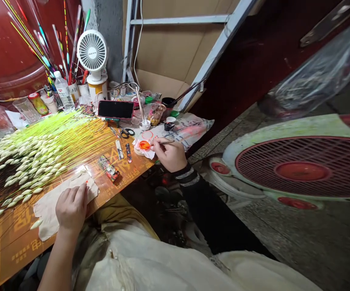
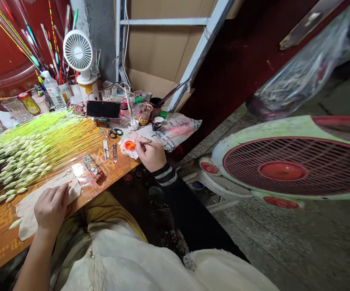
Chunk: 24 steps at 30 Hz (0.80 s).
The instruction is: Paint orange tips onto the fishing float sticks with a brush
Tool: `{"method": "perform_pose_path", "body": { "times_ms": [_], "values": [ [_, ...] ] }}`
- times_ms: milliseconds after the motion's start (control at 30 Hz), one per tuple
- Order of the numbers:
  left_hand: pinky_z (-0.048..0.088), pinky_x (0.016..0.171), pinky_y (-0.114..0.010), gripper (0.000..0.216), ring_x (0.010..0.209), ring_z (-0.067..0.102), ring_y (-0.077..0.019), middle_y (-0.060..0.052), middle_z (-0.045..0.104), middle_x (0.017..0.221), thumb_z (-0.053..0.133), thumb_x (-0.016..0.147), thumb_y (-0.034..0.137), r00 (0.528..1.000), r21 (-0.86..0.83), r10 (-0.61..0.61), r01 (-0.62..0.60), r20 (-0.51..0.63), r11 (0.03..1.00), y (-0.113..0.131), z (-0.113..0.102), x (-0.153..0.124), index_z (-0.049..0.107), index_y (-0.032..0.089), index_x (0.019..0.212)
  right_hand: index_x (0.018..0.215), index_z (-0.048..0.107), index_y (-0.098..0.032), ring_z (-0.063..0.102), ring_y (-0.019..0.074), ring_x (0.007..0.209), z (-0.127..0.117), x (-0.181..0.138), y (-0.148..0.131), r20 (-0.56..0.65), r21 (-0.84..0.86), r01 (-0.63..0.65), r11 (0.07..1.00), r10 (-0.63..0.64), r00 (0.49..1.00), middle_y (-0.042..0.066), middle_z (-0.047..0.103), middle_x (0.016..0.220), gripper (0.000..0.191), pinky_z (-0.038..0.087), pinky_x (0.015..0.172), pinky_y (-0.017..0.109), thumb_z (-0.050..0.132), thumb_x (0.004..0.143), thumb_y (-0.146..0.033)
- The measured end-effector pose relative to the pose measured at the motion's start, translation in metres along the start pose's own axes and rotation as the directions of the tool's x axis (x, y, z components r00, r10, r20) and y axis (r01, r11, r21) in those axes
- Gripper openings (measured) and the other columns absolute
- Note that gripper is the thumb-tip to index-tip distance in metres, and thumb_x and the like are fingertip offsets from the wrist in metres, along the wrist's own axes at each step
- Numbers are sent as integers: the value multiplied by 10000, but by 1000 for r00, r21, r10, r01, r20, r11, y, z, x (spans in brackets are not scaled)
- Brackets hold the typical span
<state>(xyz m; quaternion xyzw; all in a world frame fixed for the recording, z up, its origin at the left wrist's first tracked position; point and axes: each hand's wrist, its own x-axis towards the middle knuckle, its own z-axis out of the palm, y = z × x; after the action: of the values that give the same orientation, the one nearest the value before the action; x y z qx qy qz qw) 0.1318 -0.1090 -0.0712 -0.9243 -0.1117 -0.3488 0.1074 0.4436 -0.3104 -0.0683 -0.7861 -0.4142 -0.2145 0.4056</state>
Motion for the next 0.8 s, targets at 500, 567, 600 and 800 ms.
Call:
{"method": "perform_pose_path", "body": {
  "times_ms": [500,567,600,800],
  "values": [
    [444,706,-323,230,745,625,-179,-49,719,861,622,902,188,1000,-7,4,-4,-7,1000,-2,2,-2,617,196,1131,883,691,-218,666,158,604,-16,-20,-6,-65,124,-83,989,91,994,26,743,778,191,553,647,306,534,927,-319],
    [444,708,-323,225,739,626,-177,-49,718,855,609,910,192,1000,-9,-2,2,-2,1000,-1,1,-1,618,201,1135,894,691,-209,662,153,586,-18,-20,-6,-53,148,-111,983,120,991,31,742,777,197,554,620,296,531,927,-319],
    [444,710,-321,221,736,625,-176,-48,718,852,607,911,193,1000,-8,-3,3,-1,1000,-1,1,-1,619,201,1132,897,691,-204,664,151,585,-19,-21,-7,-51,159,-125,979,134,990,34,743,779,203,555,613,291,528,928,-321],
    [447,722,-311,206,753,613,-178,-47,719,856,632,894,176,1000,-1,10,-10,-5,1000,-1,0,0,623,182,1100,861,688,-203,656,147,559,-28,-19,-8,-65,163,-132,978,144,987,30,735,741,190,537,561,270,538,911,-307]
  ]
}}
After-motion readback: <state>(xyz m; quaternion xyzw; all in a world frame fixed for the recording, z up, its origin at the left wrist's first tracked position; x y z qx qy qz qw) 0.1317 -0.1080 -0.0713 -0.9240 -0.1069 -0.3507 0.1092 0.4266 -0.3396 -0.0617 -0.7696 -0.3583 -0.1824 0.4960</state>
